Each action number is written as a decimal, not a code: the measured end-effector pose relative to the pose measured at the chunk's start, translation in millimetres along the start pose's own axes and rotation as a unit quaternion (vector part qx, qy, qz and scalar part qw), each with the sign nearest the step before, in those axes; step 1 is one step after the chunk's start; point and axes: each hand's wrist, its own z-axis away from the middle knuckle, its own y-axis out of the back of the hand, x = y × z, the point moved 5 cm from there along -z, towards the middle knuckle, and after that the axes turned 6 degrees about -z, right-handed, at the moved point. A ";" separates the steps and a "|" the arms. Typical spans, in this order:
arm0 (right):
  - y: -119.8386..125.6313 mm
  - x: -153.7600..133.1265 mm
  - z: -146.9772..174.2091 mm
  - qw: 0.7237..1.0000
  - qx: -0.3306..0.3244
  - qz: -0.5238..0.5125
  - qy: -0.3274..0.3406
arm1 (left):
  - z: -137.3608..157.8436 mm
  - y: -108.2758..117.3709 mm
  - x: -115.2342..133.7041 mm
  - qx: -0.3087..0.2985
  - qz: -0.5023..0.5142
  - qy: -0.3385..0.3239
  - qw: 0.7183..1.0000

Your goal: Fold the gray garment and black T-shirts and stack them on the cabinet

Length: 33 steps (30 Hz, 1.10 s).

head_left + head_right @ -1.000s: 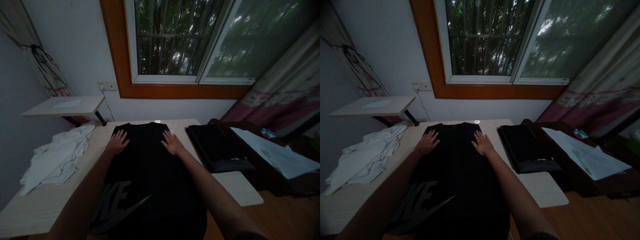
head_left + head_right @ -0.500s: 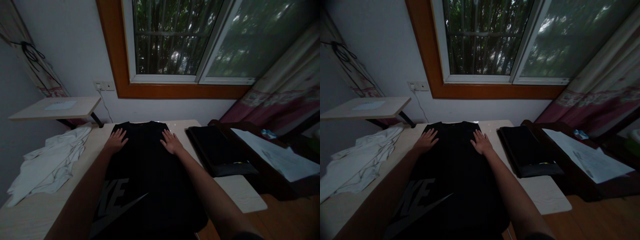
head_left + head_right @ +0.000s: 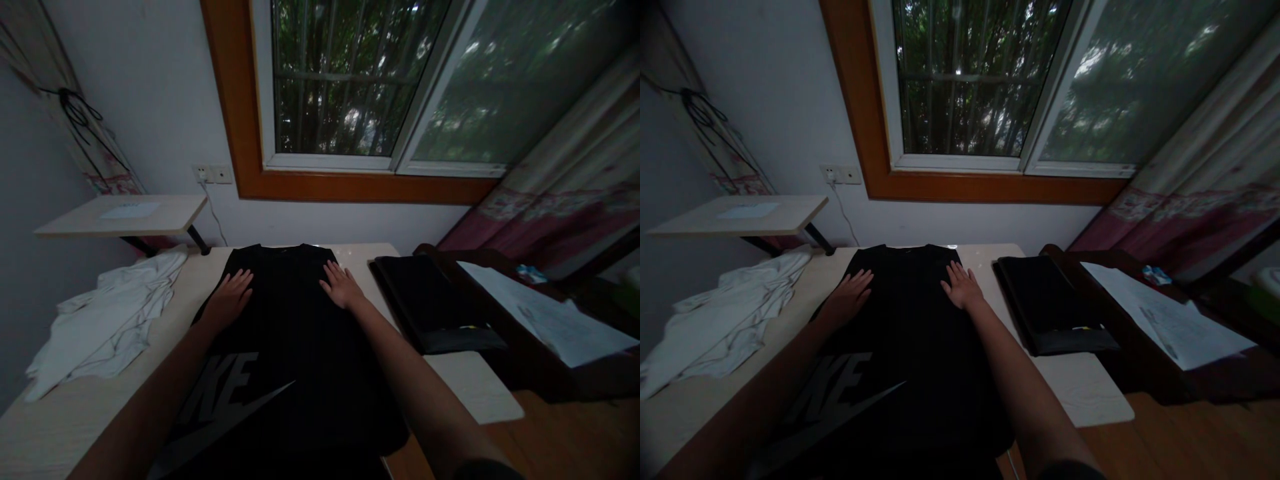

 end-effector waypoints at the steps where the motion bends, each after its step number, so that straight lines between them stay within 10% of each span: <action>1: 0.2 -0.1 0.1 1.000 0.000 0.002 0.001 | 10.5 0.5 2.5 -0.011 -0.004 0.004 1.000; 21: 3.6 -35.7 96.5 0.996 0.038 -0.016 0.079 | 67.8 9.5 12.6 -0.032 -0.042 0.021 0.998; 33: -2.9 -22.1 63.6 0.995 0.039 -0.019 0.091 | 45.9 1.2 2.1 -0.022 -0.052 0.027 0.998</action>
